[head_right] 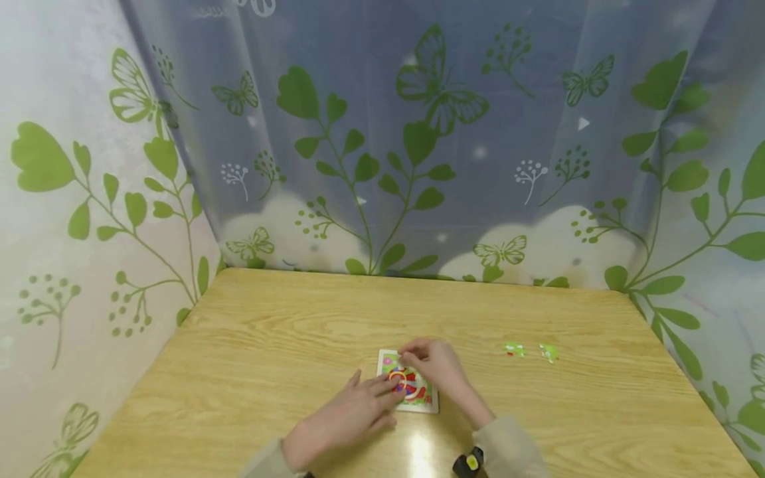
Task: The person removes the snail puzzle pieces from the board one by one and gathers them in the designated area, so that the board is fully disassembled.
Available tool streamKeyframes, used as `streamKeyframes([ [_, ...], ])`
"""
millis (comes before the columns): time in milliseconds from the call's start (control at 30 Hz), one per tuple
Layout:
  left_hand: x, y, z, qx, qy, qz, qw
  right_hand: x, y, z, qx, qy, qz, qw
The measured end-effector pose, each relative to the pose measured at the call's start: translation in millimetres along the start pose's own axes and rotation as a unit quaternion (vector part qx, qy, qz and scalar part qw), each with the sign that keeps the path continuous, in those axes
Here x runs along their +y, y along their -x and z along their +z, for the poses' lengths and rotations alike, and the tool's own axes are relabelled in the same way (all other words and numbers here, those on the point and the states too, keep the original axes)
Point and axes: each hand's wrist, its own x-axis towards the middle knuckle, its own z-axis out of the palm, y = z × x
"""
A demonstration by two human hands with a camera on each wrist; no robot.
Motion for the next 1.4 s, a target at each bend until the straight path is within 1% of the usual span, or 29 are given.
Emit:
streamKeyframes([
  [233,-0.1,-0.6,0.4,0.003,0.001,0.001,1.0,0,-1,6,-0.002,0.024,0.01,1.0],
  [400,-0.3,-1.0,1.3,0.003,0.0,-0.001,1.0,-1,-1,8,-0.005,0.021,0.017,1.0],
  [600,0.8,-1.0,0.7,0.003,0.005,-0.002,1.0,-2,1,8,-0.007,0.019,0.013,1.0],
  [933,-0.5,-1.1,-1.4,0.002,0.005,-0.003,1.0,-1,-1,10,0.006,0.027,0.019,0.999],
  [1067,-0.6,-0.9,-2.0,0.0,0.004,-0.002,1.0,-2,-3,11,0.016,0.031,0.03,0.999],
  [1167,-0.6,-0.7,-2.3,-0.001,0.003,-0.002,1.0,-3,-5,12,0.027,0.039,0.028,0.999],
  [1233,-0.7,-0.7,-2.2,-0.001,0.0,-0.001,1.0,-3,-6,12,0.028,0.044,0.018,0.998],
  [1400,-1.1,-0.9,-0.9,0.001,-0.005,0.002,1.0,-1,-8,13,0.015,0.046,-0.002,0.999],
])
